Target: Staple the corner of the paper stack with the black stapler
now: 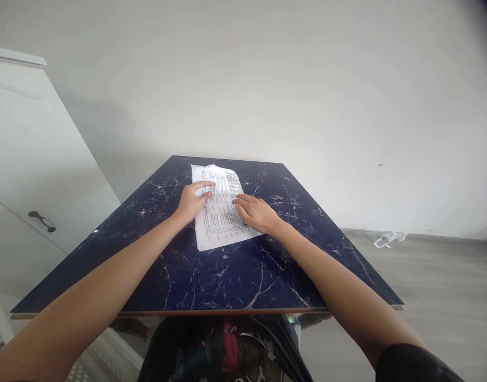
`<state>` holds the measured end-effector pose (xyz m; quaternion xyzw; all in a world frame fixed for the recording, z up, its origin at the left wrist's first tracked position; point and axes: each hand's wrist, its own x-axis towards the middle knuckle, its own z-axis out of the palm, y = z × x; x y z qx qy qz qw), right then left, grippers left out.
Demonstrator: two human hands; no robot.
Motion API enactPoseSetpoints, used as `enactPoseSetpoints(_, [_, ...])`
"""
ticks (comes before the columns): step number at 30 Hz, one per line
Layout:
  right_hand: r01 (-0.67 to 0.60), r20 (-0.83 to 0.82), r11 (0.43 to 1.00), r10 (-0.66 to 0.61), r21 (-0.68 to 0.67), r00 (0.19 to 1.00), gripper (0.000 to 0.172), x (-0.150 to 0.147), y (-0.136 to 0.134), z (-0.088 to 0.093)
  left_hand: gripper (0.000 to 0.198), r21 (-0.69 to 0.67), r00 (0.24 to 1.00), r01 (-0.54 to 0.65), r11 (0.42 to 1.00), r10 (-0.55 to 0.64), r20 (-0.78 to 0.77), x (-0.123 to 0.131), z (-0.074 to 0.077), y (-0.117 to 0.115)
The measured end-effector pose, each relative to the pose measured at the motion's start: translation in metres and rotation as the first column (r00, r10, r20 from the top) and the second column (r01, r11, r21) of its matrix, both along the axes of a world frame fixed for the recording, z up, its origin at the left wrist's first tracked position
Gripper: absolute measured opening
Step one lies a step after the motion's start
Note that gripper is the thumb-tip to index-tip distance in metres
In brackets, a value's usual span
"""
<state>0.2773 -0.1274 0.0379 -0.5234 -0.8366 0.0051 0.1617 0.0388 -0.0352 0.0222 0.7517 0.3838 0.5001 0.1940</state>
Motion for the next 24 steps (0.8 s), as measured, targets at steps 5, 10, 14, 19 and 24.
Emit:
enactPoseSetpoints(5, [0.008,0.049,1.000,-0.009,0.026,0.999,0.054,-0.0028,0.0007,-0.0017,0.029,-0.012,1.000,0.010,1.000,-0.010,-0.001,0.0006,0.0021,-0.0033])
enactPoseSetpoints(10, [0.011,0.100,0.999,-0.015,0.043,0.995,0.051,-0.0064,-0.0007,-0.0014,0.030,-0.029,1.000,-0.002,1.000,0.002,-0.012,0.0002,0.0028,-0.0035])
enactPoseSetpoints(14, [0.019,0.120,0.998,-0.025,0.053,0.993,0.051,-0.0079,-0.0014,-0.0018,0.030,-0.034,1.000,-0.001,0.999,0.001,-0.014,-0.0003,0.0021,-0.0032])
enactPoseSetpoints(19, [0.011,0.153,0.999,-0.019,0.053,0.988,0.052,-0.0086,0.0003,-0.0044,0.030,-0.028,1.000,0.003,1.000,-0.003,-0.027,-0.0006,0.0031,-0.0043])
enactPoseSetpoints(24, [0.005,0.213,0.997,-0.021,0.076,0.977,0.051,-0.0105,0.0008,-0.0058,0.029,-0.014,1.000,0.016,1.000,-0.016,-0.023,-0.0008,0.0030,-0.0032])
